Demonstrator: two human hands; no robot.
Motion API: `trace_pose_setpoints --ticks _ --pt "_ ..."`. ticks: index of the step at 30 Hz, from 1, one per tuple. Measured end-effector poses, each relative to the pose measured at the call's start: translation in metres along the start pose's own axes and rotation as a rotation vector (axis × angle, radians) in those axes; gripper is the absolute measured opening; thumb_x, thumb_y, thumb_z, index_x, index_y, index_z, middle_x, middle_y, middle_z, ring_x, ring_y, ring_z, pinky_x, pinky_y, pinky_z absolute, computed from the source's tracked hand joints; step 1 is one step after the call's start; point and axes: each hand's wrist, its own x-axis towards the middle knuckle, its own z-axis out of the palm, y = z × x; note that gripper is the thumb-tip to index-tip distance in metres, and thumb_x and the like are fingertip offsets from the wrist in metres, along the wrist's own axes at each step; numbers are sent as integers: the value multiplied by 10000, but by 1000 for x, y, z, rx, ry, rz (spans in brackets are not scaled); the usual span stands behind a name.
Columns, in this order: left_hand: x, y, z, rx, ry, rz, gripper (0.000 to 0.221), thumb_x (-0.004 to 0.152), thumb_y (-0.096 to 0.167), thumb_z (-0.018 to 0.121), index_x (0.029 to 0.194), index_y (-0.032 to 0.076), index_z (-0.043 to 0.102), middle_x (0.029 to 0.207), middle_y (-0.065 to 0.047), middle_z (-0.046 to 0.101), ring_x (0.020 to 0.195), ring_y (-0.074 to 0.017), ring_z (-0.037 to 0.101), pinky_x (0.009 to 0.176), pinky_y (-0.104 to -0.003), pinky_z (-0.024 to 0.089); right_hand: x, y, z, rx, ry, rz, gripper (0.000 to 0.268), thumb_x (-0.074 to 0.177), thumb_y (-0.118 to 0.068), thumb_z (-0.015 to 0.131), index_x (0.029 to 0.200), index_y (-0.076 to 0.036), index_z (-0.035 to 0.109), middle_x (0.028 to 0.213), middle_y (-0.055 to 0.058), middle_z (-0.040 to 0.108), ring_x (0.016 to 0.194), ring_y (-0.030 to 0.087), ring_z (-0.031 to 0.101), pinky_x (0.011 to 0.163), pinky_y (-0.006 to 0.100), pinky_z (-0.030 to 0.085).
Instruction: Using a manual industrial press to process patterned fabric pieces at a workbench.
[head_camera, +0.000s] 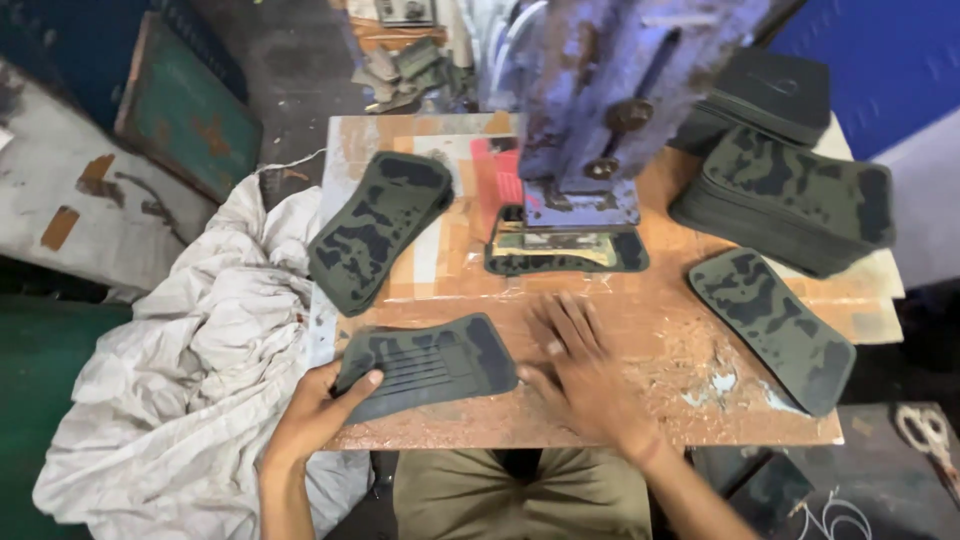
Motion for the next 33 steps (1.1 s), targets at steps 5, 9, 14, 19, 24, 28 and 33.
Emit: trace_pose_setpoints --ticks 5,9,14,19,24,28,33 --pt "3 -18 1 97 79 122 250 900 183 754 1071 1 753 877 -5 749 816 -72 588 733 -272 512 -43 -11 -5 -26 37 47 646 911 -337 637 1467 -50 478 1563 178 423 1488 372 334 1219 523 232" --pt "3 -12 3 81 102 109 236 891 172 759 1057 5 749 855 1 746 792 -69 590 710 -273 514 -47 -7 5 -10 74 66 616 895 -317 647 1440 -68 503 1547 174 433 1477 367 343 1208 520 248" --pt "-1 -21 4 93 128 110 240 902 181 762 1061 2 743 797 -13 718 751 -78 549 661 -281 489 -57 5 22 -63 87 71 618 850 -341 684 1396 -88 545 1516 152 461 1438 369 387 1171 534 283" --pt "0 12 3 -95 248 181 273 922 179 721 1138 12 736 900 -3 753 825 -90 596 744 -269 502 -58 66 -33 -360 172 244 669 783 -425 736 1355 -102 608 1457 180 535 1384 383 484 1130 518 367" --pt "67 25 -11 -370 489 380 337 976 149 683 1277 1 652 1136 -25 708 1025 -129 614 923 -278 490 -87 142 -94 -775 246 507 723 709 -499 790 1303 -103 676 1381 242 623 1324 404 580 1078 498 452" --pt "113 47 -8 -407 456 434 499 931 30 648 1417 33 536 1243 -65 668 1123 -157 615 991 -290 477 -94 159 -109 -259 163 637 610 767 -490 799 1224 -90 741 1435 203 647 1086 386 688 898 435 545" --pt "78 83 11 60 623 673 654 876 -90 652 1492 -10 446 1432 -181 568 1296 -244 555 1087 -363 414 -108 148 -96 -71 146 817 485 840 -376 743 1239 -101 765 1437 152 662 688 332 683 709 406 571"
